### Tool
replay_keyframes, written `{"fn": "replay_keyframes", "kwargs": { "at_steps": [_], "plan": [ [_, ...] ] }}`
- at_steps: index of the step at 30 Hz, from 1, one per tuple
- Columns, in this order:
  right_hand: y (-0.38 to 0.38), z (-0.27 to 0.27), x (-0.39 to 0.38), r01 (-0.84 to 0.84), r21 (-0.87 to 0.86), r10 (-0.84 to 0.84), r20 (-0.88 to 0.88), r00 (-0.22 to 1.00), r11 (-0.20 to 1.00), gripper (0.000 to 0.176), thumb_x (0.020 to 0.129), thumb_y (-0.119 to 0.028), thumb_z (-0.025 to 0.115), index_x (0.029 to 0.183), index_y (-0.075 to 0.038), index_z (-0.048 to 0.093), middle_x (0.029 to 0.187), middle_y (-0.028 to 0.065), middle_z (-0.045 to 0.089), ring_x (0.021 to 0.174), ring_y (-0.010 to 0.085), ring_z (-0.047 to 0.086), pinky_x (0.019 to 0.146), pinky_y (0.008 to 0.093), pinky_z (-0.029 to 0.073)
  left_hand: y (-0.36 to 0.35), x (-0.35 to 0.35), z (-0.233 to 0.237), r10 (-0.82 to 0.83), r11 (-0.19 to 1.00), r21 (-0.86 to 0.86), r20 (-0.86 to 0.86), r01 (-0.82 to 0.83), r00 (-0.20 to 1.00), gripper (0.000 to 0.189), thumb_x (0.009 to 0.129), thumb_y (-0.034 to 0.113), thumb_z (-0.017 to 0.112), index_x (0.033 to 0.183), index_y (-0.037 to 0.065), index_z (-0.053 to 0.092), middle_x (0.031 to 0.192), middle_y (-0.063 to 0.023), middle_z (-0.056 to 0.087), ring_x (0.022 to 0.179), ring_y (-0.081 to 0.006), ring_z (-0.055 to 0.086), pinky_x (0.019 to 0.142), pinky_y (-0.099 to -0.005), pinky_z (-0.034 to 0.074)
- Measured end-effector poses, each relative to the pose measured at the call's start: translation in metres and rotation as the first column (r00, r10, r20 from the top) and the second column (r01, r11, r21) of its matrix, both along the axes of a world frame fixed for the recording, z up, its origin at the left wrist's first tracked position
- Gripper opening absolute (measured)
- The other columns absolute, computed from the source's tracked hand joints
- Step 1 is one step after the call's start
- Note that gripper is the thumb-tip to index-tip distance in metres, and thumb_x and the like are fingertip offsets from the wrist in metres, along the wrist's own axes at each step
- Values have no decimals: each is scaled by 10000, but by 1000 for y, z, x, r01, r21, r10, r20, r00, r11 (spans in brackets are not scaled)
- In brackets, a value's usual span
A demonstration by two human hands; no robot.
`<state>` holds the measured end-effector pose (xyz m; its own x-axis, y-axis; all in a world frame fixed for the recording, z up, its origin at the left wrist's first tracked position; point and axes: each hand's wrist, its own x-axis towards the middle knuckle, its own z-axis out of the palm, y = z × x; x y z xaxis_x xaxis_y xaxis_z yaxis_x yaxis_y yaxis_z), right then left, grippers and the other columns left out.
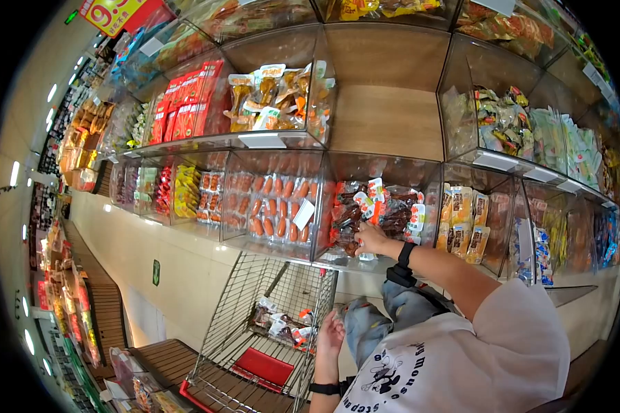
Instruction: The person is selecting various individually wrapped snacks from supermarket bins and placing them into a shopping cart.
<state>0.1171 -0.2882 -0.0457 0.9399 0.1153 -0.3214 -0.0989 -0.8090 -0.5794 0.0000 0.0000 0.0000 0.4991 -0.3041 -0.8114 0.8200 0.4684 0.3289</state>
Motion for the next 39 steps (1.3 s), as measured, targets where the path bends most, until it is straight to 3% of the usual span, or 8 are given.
{"fn": "replay_keyframes", "kwargs": {
  "at_steps": [18,23,27,31,32,33,35,39],
  "plan": [
    [-2,69,-1,-83,19,77,233,970,996,323,503,-142,687,760,-73,505,932,100,449,876,285,435,714,351,392,75,20,52,-204,948,301,313,107,928,287,771,195,490,1011,42,446,748,-33,511,632,-103,465,562,-202,384],
    [14,213,-28,-372,-274,462,528,713,887,234,591,-158,600,794,-82,512,1056,117,420,934,267,435,752,345,386,-13,88,125,-904,406,803,422,-436,-65,372,700,162,588,990,-7,427,895,-124,530,823,-228,509,708,-319,389],
    [28,242,-31,-404,-452,606,573,552,795,239,638,-146,572,864,-84,522,1147,126,376,1010,265,405,831,350,356,-82,117,123,-920,331,937,293,-116,-262,344,700,156,593,975,-15,475,731,-111,558,715,-199,534,645,-310,402],
    [21,180,-21,412,332,-525,632,571,848,488,695,-167,599,1106,-18,383,1055,165,438,948,248,456,816,336,366,-119,132,55,-304,953,245,769,180,562,136,809,153,482,903,55,486,692,1,513,539,-94,462,447,-215,373],
    [21,161,-21,441,608,-643,155,750,661,469,708,-187,596,1089,-5,393,984,140,475,907,215,476,786,314,381,-127,129,59,-262,965,170,638,199,724,150,817,175,472,925,71,469,735,4,514,581,-86,467,486,-208,382],
    [25,140,-22,551,748,-495,-344,798,369,454,721,-206,593,1073,7,403,914,115,512,866,182,496,756,292,397,-132,128,63,-225,974,99,474,202,851,166,824,197,461,947,87,451,778,6,515,624,-78,473,526,-201,391],
    [39,67,-28,224,751,-415,73,907,621,355,742,-204,578,1009,-9,450,824,58,541,778,106,500,652,249,418,-150,122,19,-150,989,72,397,132,905,214,824,263,452,971,108,444,797,5,517,606,-80,472,510,-197,388],
    [14,45,-19,482,783,-377,-341,861,393,203,754,-112,543,924,-11,498,830,58,559,696,108,508,575,243,420,-154,124,-7,-200,975,-21,329,219,923,284,833,247,430,1055,71,400,957,-14,478,869,-107,445,737,-258,344]
  ]
}}
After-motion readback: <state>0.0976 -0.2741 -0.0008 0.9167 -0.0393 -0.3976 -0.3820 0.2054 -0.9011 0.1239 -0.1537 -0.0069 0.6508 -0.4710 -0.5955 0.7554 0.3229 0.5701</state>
